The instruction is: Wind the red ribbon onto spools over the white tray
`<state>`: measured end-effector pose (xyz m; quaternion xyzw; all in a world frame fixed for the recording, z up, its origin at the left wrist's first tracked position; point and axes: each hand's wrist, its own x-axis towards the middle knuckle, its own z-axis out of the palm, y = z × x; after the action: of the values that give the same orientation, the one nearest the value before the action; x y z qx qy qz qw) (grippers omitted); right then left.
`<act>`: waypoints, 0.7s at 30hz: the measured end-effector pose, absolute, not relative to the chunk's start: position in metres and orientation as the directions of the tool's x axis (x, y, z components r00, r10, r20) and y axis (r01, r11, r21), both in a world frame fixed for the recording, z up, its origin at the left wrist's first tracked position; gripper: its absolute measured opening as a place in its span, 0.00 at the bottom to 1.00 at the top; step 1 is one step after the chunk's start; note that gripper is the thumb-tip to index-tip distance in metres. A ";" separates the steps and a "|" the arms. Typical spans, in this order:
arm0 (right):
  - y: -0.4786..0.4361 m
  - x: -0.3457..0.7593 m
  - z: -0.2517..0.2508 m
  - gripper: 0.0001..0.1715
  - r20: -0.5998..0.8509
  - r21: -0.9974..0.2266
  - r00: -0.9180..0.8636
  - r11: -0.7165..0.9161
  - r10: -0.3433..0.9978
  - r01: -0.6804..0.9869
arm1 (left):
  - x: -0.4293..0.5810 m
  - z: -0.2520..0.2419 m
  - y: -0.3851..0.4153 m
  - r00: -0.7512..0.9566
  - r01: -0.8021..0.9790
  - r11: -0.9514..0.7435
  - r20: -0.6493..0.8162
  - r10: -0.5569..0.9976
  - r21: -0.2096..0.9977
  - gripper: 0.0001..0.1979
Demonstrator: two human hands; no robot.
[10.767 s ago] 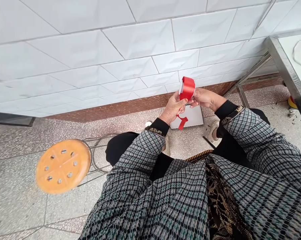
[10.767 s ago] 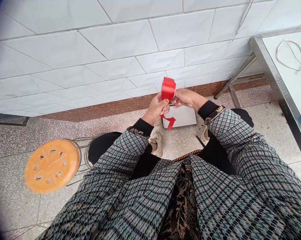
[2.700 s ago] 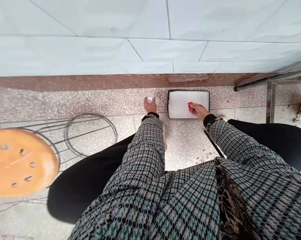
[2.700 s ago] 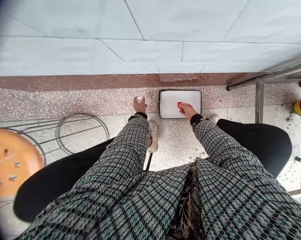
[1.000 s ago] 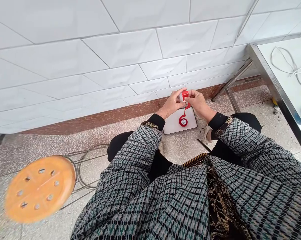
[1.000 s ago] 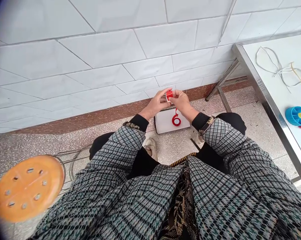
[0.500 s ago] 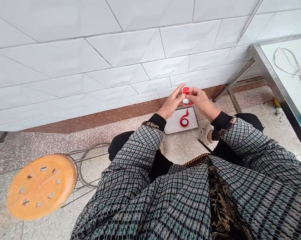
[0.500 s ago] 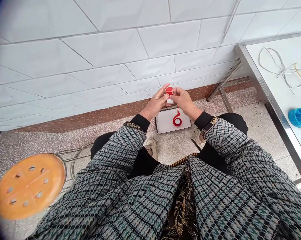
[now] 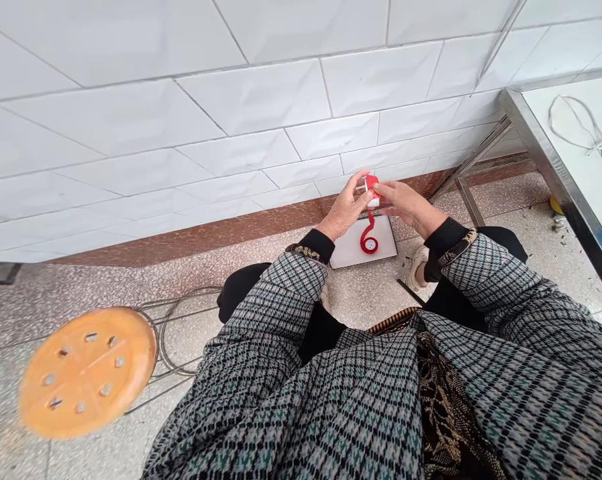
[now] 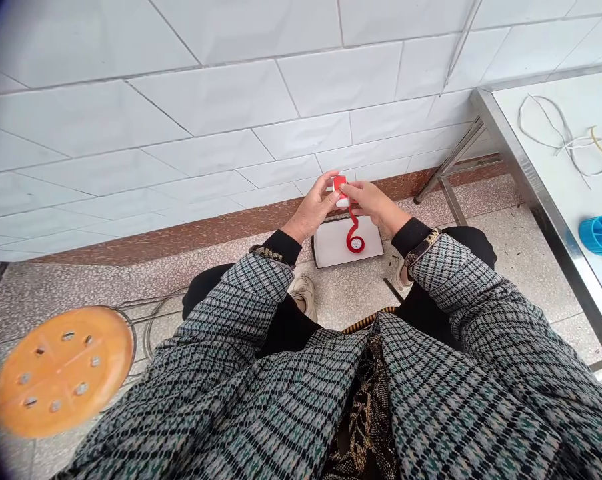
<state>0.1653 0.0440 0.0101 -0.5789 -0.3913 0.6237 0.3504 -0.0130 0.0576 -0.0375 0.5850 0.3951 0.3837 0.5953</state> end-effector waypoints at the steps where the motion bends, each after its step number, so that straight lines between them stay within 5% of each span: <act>1: 0.045 0.167 0.012 0.17 -0.485 -0.874 -0.097 -0.486 0.869 0.016 | -0.013 -0.036 0.057 0.389 0.023 0.003 -0.012 0.921 1.000 0.31; 7: 0.044 0.171 0.025 0.14 -0.489 -0.869 -0.146 -0.495 0.860 -0.008 | -0.015 -0.027 0.053 0.411 0.040 -0.064 0.042 0.911 0.997 0.30; 16: 0.043 0.179 0.042 0.23 -0.430 -0.877 -0.236 -0.465 0.872 -0.118 | -0.025 -0.021 0.067 0.309 0.173 -0.224 0.163 0.937 0.959 0.27; 21: 0.038 0.181 0.050 0.25 -0.375 -0.901 -0.269 -0.417 0.887 -0.120 | -0.011 -0.022 0.064 0.302 0.031 -0.160 0.143 0.943 0.987 0.17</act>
<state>0.1809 0.0384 0.0498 -0.4820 -0.3981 0.6900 0.3648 -0.0115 0.0637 -0.0215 0.6203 0.3923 0.4418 0.5158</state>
